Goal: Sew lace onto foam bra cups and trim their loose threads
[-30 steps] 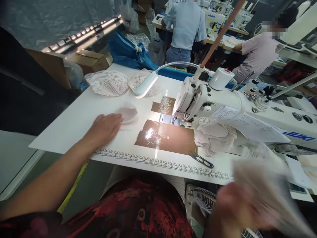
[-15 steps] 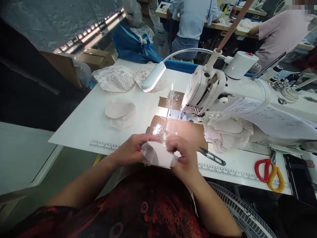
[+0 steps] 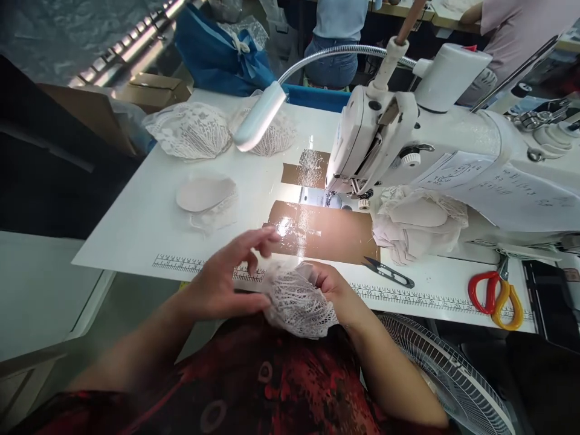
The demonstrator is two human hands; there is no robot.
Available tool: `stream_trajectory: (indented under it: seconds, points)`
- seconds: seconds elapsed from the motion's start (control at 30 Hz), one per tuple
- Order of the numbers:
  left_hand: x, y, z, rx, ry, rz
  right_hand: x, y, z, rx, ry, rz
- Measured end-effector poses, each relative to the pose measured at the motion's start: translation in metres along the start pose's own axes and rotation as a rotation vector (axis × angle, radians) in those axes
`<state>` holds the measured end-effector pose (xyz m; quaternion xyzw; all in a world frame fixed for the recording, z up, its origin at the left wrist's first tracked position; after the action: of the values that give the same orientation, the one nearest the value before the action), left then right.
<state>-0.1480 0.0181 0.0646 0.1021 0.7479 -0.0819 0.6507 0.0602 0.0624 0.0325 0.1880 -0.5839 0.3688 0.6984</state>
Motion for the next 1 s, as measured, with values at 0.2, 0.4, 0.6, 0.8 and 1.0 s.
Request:
stream_trajectory:
  seconds: [0.2,0.4,0.6,0.8,1.0]
  points:
    - [0.023,0.004,0.011,0.032,-0.173,-0.201,0.0,0.0,0.007,-0.422,-0.124,-0.203]
    - [0.028,0.006,0.025,-0.269,-0.312,-0.205,-0.004,-0.002,-0.009,-0.275,-0.323,-0.29]
    - [0.02,0.013,0.025,-0.194,-0.115,-0.15,0.008,-0.002,-0.015,-0.179,-0.399,-0.343]
    - [0.015,0.015,0.02,0.14,0.067,-0.161,0.015,-0.002,-0.014,-0.261,-0.338,-0.335]
    - [0.011,0.019,0.019,0.086,0.075,-0.183,0.025,-0.005,-0.013,-0.106,-0.346,-0.317]
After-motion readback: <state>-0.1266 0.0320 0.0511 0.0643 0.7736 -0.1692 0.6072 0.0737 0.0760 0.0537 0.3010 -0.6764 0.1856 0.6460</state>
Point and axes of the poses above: each hand's wrist, its own y-axis towards the middle knuckle, its own z-axis out of the palm, x = y × z, the point moved 1 cm from there along y, towards the middle knuckle, and after that the axes turned 5 degrees about -z, right-handed, at the moved point
